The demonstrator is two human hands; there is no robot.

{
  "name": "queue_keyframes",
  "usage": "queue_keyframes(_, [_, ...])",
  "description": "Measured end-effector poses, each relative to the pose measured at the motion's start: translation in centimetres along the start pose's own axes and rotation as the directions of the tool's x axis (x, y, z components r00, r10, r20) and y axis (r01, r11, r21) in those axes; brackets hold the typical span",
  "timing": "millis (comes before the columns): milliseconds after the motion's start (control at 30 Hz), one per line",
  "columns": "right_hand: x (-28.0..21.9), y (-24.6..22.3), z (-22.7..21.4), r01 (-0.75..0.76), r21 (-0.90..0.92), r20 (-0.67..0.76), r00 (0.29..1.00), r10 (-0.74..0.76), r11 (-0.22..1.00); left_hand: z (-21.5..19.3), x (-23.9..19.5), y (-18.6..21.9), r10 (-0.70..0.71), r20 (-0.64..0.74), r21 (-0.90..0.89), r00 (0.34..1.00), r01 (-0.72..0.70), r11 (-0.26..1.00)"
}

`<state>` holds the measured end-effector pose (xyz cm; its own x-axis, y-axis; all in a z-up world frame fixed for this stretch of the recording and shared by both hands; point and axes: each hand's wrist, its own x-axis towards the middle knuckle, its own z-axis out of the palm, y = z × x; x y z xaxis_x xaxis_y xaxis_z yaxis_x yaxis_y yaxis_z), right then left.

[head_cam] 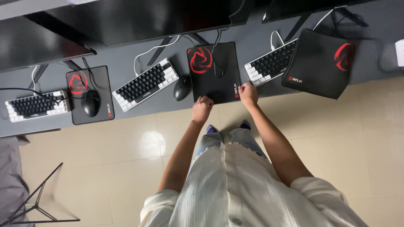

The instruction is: The person walks between several computer desks in a row, placing black mousepads with red logos on each surface. They then position a computer mouse on each mousepad and adjust the placement of the keyboards to align with the new setup.

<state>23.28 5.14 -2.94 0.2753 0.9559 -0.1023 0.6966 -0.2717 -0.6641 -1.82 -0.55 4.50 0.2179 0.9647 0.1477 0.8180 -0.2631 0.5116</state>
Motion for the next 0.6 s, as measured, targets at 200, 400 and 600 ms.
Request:
queue_keyframes(200, [-0.7, -0.3, -0.3, -0.031, -0.029, 0.018, 0.999, 0.031, 0.999, 1.2, 0.1, -1.1, 0.051, 0.002, 0.024, 0.999, -0.051, 0.998])
queue_keyframes(400, [-1.2, -0.6, -0.1, 0.014, -0.053, -0.051, 0.999, -0.017, 0.999, 0.4, -0.1, -0.6, 0.033, 0.023, -0.025, 0.999, -0.033, 0.999])
queue_keyframes(600, [-1.6, -0.1, 0.1, 0.099, -0.043, -0.116, 0.988, -0.103, 0.994, -0.3, 0.2, -0.6, 0.033, 0.055, -0.035, 0.998, -0.031, 0.999])
